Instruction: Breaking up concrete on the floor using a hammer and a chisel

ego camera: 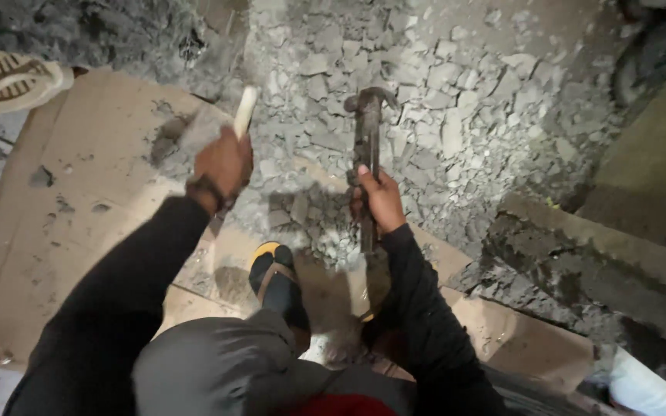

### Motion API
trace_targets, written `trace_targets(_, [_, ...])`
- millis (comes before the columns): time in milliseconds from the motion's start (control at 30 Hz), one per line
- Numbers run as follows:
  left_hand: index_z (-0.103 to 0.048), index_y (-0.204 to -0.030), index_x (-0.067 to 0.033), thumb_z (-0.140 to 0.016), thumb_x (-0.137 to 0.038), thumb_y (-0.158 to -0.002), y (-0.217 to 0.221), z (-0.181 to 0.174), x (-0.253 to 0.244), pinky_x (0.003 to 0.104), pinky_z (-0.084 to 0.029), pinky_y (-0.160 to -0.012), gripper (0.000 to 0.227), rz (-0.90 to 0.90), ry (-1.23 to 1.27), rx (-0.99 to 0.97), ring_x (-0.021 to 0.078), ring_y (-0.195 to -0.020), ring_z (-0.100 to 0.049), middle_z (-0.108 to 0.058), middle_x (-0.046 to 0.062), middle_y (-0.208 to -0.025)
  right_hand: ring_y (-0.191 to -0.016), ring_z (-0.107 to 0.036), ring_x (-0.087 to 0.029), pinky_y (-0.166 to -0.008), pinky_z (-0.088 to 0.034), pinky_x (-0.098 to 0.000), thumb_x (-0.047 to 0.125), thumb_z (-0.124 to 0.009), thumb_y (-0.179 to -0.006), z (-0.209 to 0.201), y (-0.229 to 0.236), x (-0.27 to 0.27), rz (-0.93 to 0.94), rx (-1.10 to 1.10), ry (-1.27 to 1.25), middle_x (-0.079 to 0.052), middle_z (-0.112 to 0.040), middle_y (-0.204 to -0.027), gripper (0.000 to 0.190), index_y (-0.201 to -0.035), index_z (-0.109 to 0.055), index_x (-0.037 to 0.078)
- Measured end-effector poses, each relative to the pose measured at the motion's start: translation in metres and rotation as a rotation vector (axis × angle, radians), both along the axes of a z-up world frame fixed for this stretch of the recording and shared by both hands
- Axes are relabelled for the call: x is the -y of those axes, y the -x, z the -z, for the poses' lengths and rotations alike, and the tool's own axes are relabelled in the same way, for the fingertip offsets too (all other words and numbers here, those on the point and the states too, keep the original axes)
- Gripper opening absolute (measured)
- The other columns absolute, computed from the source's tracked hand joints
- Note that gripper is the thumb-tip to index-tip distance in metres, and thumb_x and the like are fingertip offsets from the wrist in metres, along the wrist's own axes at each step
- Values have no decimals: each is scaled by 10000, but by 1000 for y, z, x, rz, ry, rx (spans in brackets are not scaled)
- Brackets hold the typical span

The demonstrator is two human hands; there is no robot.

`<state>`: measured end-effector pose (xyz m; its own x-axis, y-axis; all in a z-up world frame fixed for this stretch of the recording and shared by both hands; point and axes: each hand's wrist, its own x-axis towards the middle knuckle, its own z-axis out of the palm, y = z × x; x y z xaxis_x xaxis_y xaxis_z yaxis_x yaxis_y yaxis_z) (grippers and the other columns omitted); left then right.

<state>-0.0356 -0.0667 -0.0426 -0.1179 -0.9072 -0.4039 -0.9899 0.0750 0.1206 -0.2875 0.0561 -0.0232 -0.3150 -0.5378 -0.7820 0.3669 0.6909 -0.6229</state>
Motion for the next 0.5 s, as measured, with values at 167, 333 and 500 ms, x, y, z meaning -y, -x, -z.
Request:
trace_targets(167, [-471, -1074, 9, -341, -448, -995, -27, -21, 4, 609, -480, -718, 482, -161, -198, -126, 512, -900, -614, -618, 314, -898, -460, -605, -228, -378, -503, -341, 306, -569, -953, -20, -3, 4, -54, 75, 56, -139, -580, -603, 273, -816, -561, 70])
trace_targets(333, [-467, -1255, 47, -400, -416, -962, 10, 1, -10, 557, -511, -738, 552, -161, -226, -174, 455, -914, -642, -642, 299, -928, -444, -558, -218, -367, -486, -345, 308, -571, -945, -20, -10, 3, -43, 34, 32, -132, -549, -595, 282, -854, -550, 42])
trace_targets(500, [-601, -904, -30, -440, -405, -1002, 39, -2, -14, 462, -494, -663, 420, -128, -203, -862, 394, -729, -629, -581, 176, -688, -442, -564, -201, -365, -518, -344, 336, -611, -912, -13, 2, 8, -84, -55, -39, -125, -573, -611, 289, -863, -561, 55])
